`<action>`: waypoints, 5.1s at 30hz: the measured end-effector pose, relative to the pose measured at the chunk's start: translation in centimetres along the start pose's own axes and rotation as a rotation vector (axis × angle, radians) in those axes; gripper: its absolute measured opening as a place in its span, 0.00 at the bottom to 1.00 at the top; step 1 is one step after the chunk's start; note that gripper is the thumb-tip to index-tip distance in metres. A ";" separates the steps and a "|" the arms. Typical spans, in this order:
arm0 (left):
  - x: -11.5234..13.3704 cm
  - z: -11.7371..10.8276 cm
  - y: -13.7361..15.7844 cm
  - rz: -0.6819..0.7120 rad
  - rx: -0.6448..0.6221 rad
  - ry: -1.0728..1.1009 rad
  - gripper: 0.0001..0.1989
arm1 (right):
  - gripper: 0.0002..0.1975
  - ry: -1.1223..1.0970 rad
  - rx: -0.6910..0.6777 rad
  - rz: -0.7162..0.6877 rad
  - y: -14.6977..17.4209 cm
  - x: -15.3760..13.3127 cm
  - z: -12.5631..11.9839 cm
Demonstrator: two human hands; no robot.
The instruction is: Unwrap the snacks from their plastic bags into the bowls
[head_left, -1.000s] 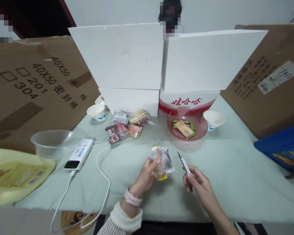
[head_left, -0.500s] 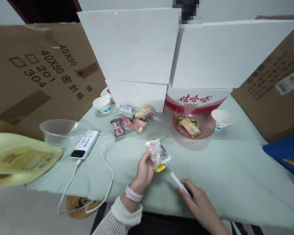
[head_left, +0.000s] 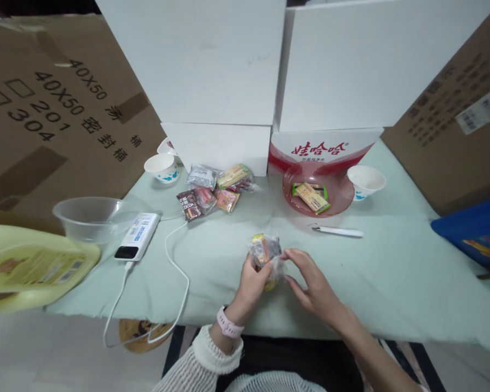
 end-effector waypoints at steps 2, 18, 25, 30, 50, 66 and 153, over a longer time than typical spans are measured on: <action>-0.5 -0.4 0.3 0.042 0.071 0.033 0.20 | 0.23 -0.018 0.000 -0.074 -0.4 -1.0 0.2; 3.8 0.0 1.1 0.539 -0.150 -1.140 0.18 | 0.12 0.072 0.079 -0.011 3.9 1.5 -1.7; 3.7 -0.9 0.6 0.380 -0.105 -0.772 0.10 | 0.07 0.184 0.014 0.132 3.9 3.1 0.6; 3.0 -5.5 1.0 0.171 0.180 -0.403 0.06 | 0.10 0.095 0.078 0.226 5.2 5.5 -1.8; 8.7 -1.9 -5.5 0.442 -0.087 -0.934 0.08 | 0.14 0.281 0.188 0.053 1.4 2.2 -4.0; 4.8 -0.7 6.1 0.726 -0.764 -1.568 0.13 | 0.04 0.075 -0.398 -0.006 6.3 0.4 -1.0; 3.2 -7.8 0.5 0.116 0.011 -1.262 0.16 | 0.11 0.291 -0.183 0.586 0.4 14.2 -0.4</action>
Point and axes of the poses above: each hand's wrist, its own y-axis away from the middle knuckle, its own z-axis out of the palm, x = y × z, the point moved 9 cm from there along -y, towards the middle knuckle, and after that the axes turned 5 degrees about -x, right-handed, at the moved point
